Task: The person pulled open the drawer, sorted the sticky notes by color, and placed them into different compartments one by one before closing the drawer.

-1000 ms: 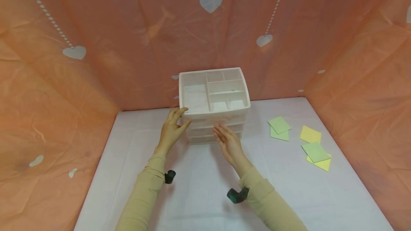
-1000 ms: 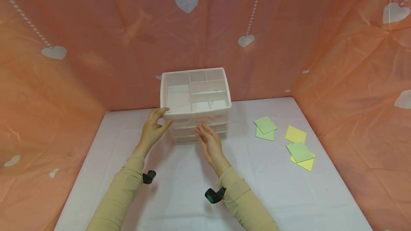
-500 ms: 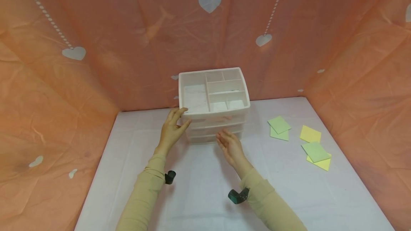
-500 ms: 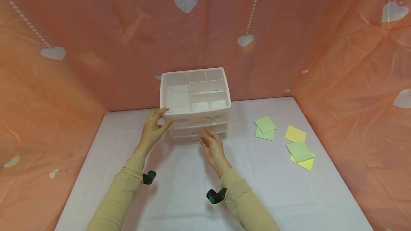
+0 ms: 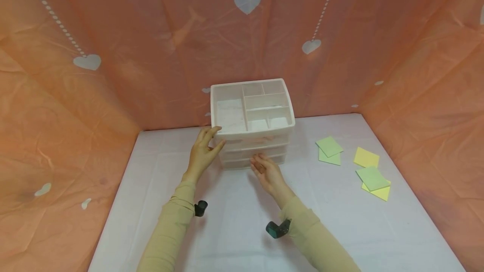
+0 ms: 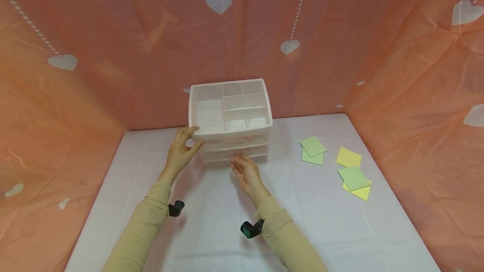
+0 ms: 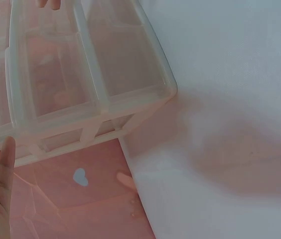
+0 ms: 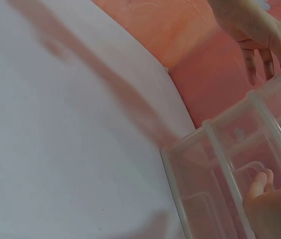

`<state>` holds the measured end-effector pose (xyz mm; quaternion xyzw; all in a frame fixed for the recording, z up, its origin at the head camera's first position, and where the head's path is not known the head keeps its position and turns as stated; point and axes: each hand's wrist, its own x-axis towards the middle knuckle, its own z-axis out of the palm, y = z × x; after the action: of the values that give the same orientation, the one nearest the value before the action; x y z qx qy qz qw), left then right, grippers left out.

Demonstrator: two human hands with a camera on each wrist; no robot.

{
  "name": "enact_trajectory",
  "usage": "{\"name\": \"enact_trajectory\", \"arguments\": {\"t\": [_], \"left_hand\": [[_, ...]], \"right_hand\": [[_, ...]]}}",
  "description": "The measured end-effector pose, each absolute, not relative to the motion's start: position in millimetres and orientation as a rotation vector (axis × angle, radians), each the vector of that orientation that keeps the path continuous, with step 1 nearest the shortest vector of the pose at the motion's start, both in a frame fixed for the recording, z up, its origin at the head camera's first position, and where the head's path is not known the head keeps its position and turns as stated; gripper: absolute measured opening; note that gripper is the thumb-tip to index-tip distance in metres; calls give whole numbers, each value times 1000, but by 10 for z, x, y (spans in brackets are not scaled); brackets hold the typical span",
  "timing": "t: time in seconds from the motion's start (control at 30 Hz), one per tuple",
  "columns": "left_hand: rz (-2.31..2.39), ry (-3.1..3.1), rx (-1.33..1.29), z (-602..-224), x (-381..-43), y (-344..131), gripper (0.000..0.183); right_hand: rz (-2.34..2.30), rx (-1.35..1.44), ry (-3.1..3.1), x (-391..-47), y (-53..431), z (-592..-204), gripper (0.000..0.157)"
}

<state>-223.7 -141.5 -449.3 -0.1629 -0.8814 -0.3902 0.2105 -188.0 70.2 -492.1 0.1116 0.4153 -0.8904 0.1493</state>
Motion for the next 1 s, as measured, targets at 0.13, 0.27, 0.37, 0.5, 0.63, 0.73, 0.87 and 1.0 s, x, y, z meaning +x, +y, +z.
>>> {"name": "enact_trajectory", "arguments": {"t": [0.13,0.27,0.37,0.5,0.63,0.73,0.87,1.0], "left_hand": [[-1089,-2461,-446,-4481,-2235,-1410,41],[-1091,-2461,-450,-4480,-2239,-1407,41],[-1091,-2464,-451,-4479,-2238,-1407,41],[-1092,-2467,-452,-4480,-2236,-1406,41],[-1096,-2466,-451,-4488,-2240,-1406,41],[-1097,-2463,-451,-4490,-2239,-1404,41],[-1097,-2459,-451,-4492,-2233,-1404,42],[-1098,-2457,-449,-4497,-2225,-1404,42]], "right_hand": [[-2565,331,1126,-1902,705,-4916,61],[-2552,347,1120,-1909,712,-4928,61],[-2544,370,1131,-1901,711,-4942,58],[-2545,395,1145,-1891,705,-4970,51],[-2546,427,1176,-1881,697,-4988,36],[-2536,449,1201,-1865,699,-5000,24],[-2520,448,1224,-1834,706,-5008,12],[-2522,434,1227,-1800,712,-5010,6]]}}
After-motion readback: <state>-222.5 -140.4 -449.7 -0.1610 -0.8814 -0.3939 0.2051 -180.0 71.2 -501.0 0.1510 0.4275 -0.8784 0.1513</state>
